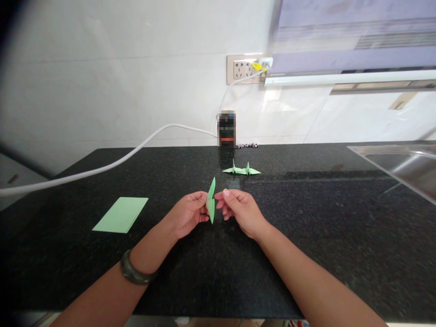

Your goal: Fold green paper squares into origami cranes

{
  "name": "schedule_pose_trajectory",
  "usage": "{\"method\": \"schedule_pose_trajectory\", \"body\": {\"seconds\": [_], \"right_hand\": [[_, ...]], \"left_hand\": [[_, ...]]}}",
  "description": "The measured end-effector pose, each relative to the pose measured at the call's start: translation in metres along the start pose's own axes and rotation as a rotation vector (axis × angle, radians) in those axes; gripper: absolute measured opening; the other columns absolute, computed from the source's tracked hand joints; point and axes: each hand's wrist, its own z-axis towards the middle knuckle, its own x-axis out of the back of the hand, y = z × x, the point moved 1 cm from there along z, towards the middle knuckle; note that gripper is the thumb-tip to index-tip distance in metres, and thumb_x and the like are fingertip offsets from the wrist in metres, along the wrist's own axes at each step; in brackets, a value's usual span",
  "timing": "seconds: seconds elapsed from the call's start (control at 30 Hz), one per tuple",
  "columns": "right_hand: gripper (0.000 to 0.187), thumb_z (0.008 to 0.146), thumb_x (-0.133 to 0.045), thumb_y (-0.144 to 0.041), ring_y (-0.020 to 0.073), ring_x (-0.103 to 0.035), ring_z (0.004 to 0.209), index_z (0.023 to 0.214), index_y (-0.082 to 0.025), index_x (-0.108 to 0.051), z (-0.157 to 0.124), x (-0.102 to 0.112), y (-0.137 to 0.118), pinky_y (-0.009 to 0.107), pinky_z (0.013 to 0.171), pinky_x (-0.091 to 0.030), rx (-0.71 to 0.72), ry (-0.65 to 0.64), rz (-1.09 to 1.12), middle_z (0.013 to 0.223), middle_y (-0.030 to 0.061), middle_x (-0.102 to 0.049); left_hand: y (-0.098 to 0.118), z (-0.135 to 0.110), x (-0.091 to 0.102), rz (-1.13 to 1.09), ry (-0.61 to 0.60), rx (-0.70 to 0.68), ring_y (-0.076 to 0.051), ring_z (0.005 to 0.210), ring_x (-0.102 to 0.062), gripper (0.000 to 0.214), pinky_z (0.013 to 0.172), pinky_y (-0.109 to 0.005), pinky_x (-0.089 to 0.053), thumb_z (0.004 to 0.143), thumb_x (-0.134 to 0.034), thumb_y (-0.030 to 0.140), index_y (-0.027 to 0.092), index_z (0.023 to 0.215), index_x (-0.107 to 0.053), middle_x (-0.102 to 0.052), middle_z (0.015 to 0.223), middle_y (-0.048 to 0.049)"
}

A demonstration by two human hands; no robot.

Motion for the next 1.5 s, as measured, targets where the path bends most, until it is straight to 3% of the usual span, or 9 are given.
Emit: {"method": "schedule_pose_trajectory", "body": {"seconds": [0.7,1.1,1.37,1.5], "right_hand": [[0.021,0.071,-0.063,-0.034,0.0059,-0.048,0.048,0.071,-0.015,-0.056,-0.0024,-0.0035,0.0031,0.019,0.046,-0.041,-0.006,-0.113,-0.026,0.058,-0.0029,-0.053],[0.019,0.066,-0.069,-0.027,0.0059,-0.048,0.052,0.073,-0.015,-0.056,-0.0027,-0.0032,0.0041,0.018,0.047,-0.041,-0.017,-0.134,-0.014,0.063,-0.0029,-0.054],[0.018,0.069,-0.066,-0.028,0.0059,-0.05,0.051,0.075,-0.015,-0.057,-0.0029,-0.0021,0.0021,0.019,0.049,-0.042,-0.026,-0.131,-0.052,0.064,-0.0018,-0.057],[0.017,0.073,-0.062,-0.03,0.0064,-0.05,0.051,0.077,-0.015,-0.057,-0.0019,0.0004,0.0021,0.02,0.05,-0.042,-0.023,-0.113,-0.078,0.064,-0.0009,-0.058]], "left_hand": [[-0.0001,-0.0008,-0.0049,-0.026,-0.062,-0.04,-0.009,0.051,-0.052,0.025,0.051,-0.022,-0.042,0.074,-0.055,0.037,0.013,0.07,-0.05,-0.055,0.057,-0.0003],[-0.0017,-0.0004,-0.0036,-0.021,-0.021,-0.05,-0.008,0.049,-0.049,0.024,0.051,-0.023,-0.042,0.072,-0.058,0.037,0.013,0.067,-0.051,-0.051,0.056,0.0013],[-0.002,0.0023,-0.0006,-0.048,-0.007,-0.055,-0.008,0.05,-0.049,0.023,0.051,-0.022,-0.041,0.072,-0.058,0.036,0.013,0.069,-0.053,-0.05,0.057,0.0011],[-0.0026,0.0038,0.0032,-0.066,0.059,-0.079,-0.006,0.051,-0.047,0.022,0.049,-0.019,-0.041,0.072,-0.059,0.035,0.014,0.071,-0.053,-0.049,0.057,0.0021]]}}
